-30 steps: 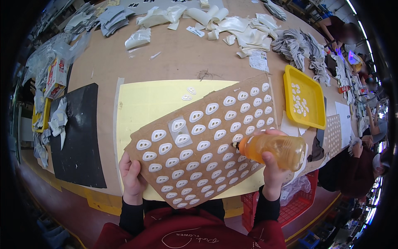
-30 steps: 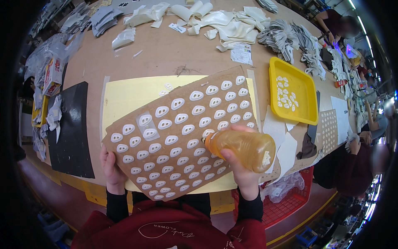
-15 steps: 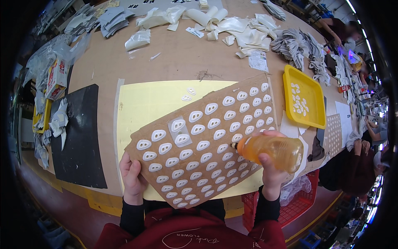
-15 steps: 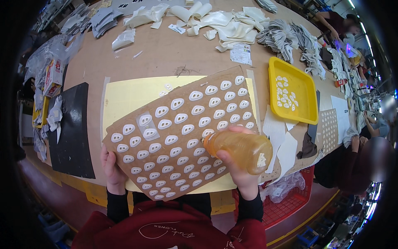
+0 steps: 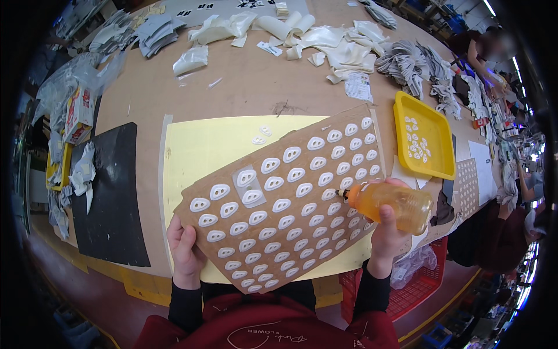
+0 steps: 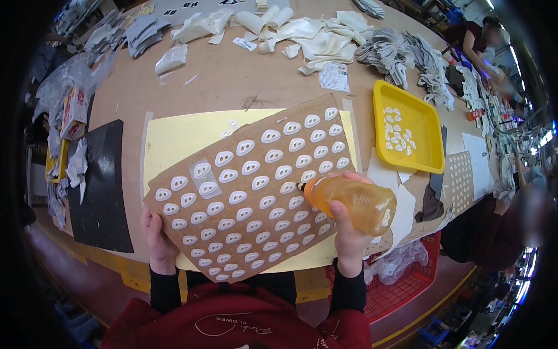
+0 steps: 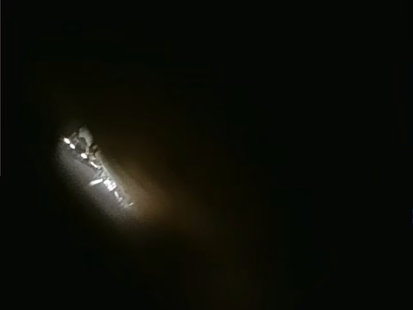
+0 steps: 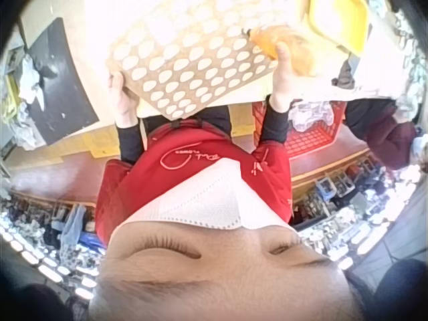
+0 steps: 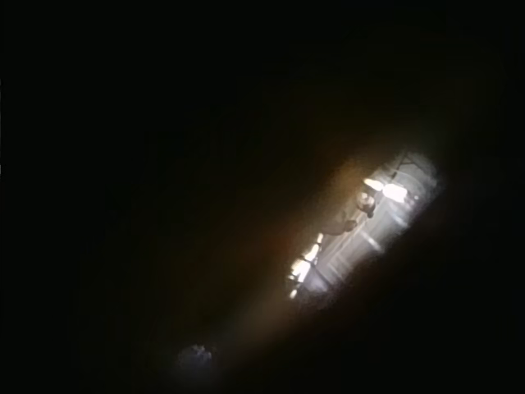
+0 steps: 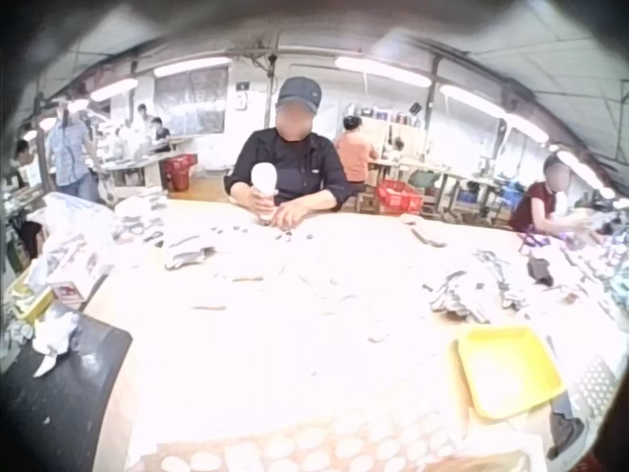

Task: The person applies glue from a squeeze bottle onto small white oval pieces arranged on a cardboard sheet. The person holds the board and methodically dispenses glue onto each piece in sequence.

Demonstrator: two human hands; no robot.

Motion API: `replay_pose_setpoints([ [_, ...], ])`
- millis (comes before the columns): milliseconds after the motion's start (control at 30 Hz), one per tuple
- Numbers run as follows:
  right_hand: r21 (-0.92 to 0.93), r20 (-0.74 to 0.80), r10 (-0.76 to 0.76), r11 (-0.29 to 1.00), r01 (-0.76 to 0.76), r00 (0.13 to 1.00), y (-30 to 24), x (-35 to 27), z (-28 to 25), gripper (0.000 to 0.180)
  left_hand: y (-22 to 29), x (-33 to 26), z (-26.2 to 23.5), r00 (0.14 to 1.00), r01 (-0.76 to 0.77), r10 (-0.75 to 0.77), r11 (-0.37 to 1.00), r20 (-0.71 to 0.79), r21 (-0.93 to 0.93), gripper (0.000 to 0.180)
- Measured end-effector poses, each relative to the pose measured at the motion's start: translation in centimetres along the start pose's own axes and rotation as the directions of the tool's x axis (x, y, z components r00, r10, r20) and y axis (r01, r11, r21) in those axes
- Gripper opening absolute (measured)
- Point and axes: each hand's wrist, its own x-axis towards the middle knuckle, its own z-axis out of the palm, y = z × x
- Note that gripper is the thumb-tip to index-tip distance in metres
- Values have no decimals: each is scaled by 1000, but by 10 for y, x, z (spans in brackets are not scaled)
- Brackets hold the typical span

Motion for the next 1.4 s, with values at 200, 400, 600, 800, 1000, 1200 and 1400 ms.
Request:
replay_pose_setpoints([
  [200, 58, -15, -22, 998, 23, 1000, -1, -2, -2, 54, 0, -1, -2, 1000, 3, -3, 1000, -5, 0, 50],
  [400, 435, 122, -8, 899, -47, 992, 7, -10, -20, 68, 0, 0, 0, 1000, -4, 4, 1000, 1, -10, 50],
  [600, 331, 158, 30, 940, -81, 987, 1, -18, -17, 70, 1, 1, 2, 1000, -11, 11, 1000, 11, -5, 50],
  [800, 277, 332, 147, 929, -246, 932, 0, -30, -16, 69, -1, 1, -1, 1000, -18, 18, 1000, 8, -8, 49],
  [1000, 240, 460, -106, 971, -9, 882, 18, -12, -31, 68, 1, 2, 6, 1000, -9, 9, 1000, -8, -1, 51],
  [1200, -394, 683, 150, 900, 188, 715, -14, -4, -15, 95, 1, 2, 4, 1000, 1, -1, 1000, -6, 1, 51],
  [1400, -472, 689, 150, 835, 282, 709, -24, -5, 1, 94, 3, 3, 5, 1000, 5, -5, 1000, 0, -30, 49],
])
